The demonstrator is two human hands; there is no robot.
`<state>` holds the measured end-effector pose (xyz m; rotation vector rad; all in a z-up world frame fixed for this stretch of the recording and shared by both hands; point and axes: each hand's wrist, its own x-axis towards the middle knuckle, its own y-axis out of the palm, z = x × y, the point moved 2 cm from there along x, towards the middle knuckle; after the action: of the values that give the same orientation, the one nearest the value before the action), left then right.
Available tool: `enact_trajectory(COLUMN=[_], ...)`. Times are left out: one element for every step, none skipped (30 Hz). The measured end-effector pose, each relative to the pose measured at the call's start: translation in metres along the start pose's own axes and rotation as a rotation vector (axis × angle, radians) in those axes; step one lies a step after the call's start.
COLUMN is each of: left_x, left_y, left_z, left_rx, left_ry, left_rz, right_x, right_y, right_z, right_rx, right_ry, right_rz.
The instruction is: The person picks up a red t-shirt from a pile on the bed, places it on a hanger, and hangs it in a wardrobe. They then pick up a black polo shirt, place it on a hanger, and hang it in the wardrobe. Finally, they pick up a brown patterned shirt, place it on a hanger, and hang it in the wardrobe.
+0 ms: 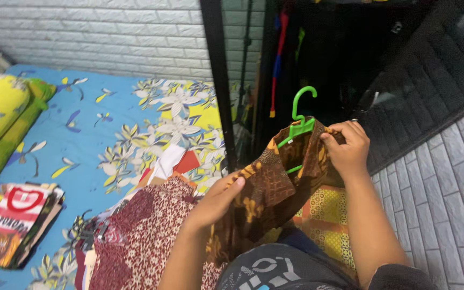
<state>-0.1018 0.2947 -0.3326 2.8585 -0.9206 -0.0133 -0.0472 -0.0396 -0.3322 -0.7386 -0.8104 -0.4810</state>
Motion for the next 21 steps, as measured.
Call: enact_trajectory(left_x=[0.008, 0.016, 0.024, 0.033, 0.043, 0.053, 0.064, 0.074, 0.086, 0.097, 0.109, 0.121, 0.134, 0.147, 0.161, 0.175, 0.189, 0.203, 0.218, 0.234, 0.249], left_y=[0.005, 0.009, 0.014, 0.021, 0.027, 0.031, 0.034, 0.037, 0.04, 0.043, 0.047, 0.051, 0.054, 0.058, 0.062, 0.066, 0.069, 0.072, 0.076, 0.079, 0.082], left_z=[0.002, 0.004, 0.007, 0.009, 0.012, 0.015, 0.018, 0.021, 0.024, 0.026, 0.028, 0.029, 0.03, 0.03, 0.03, 0.028, 0.026, 0.025, 0.026, 0.027, 0.028], left_rx=[0.019, 0.039, 0.059, 0.008, -0.043, -0.096, -0.068, -0.042, -0.015, 0.012, 0.039, 0.066, 0.086, 0.106, 0.125, 0.145, 0.164, 0.183, 0.266, 0.348, 0.43], left_ry=[-0.022, -0.043, -0.064, -0.045, -0.027, -0.007, -0.011, -0.017, -0.022, -0.003, 0.017, 0.039, 0.037, 0.034, 0.031, 0.043, 0.055, 0.068, 0.015, -0.038, -0.092], left_rz=[-0.042, -0.085, -0.128, -0.139, -0.15, -0.162, -0.179, -0.197, -0.216, -0.226, -0.236, -0.249, -0.259, -0.272, -0.285, -0.297, -0.309, -0.322, -0.33, -0.338, -0.345], right_x=[0.001, 0.002, 0.004, 0.006, 0.008, 0.011, 0.011, 0.008, 0.004, 0.0, -0.004, -0.006, -0.008, -0.008, -0.005, 0.003, 0.01, 0.017, 0.024, 0.03, 0.036], right_y=[-0.002, -0.002, -0.002, -0.002, -0.001, 0.001, 0.006, 0.011, 0.016, 0.024, 0.033, 0.039, 0.042, 0.045, 0.047, 0.047, 0.045, 0.045, 0.048, 0.051, 0.056], right_z=[-0.003, -0.005, -0.006, -0.007, -0.007, -0.009, -0.014, -0.02, -0.026, -0.032, -0.037, -0.041, -0.043, -0.044, -0.047, -0.052, -0.058, -0.065, -0.073, -0.082, -0.092], right_rx=[-0.04, -0.078, -0.116, -0.17, -0.224, -0.279, -0.177, -0.071, 0.038, 0.087, 0.137, 0.19, 0.315, 0.443, 0.571, 0.598, 0.625, 0.653, 0.694, 0.734, 0.775], right_ry=[0.02, 0.04, 0.06, 0.028, -0.004, -0.039, 0.105, 0.248, 0.389, 0.49, 0.589, 0.685, 0.747, 0.808, 0.867, 0.877, 0.886, 0.895, 0.906, 0.917, 0.928], right_rz=[0.009, 0.019, 0.029, 0.013, -0.003, -0.017, 0.016, 0.052, 0.088, 0.213, 0.338, 0.465, 0.491, 0.517, 0.542, 0.552, 0.562, 0.572, 0.542, 0.513, 0.483])
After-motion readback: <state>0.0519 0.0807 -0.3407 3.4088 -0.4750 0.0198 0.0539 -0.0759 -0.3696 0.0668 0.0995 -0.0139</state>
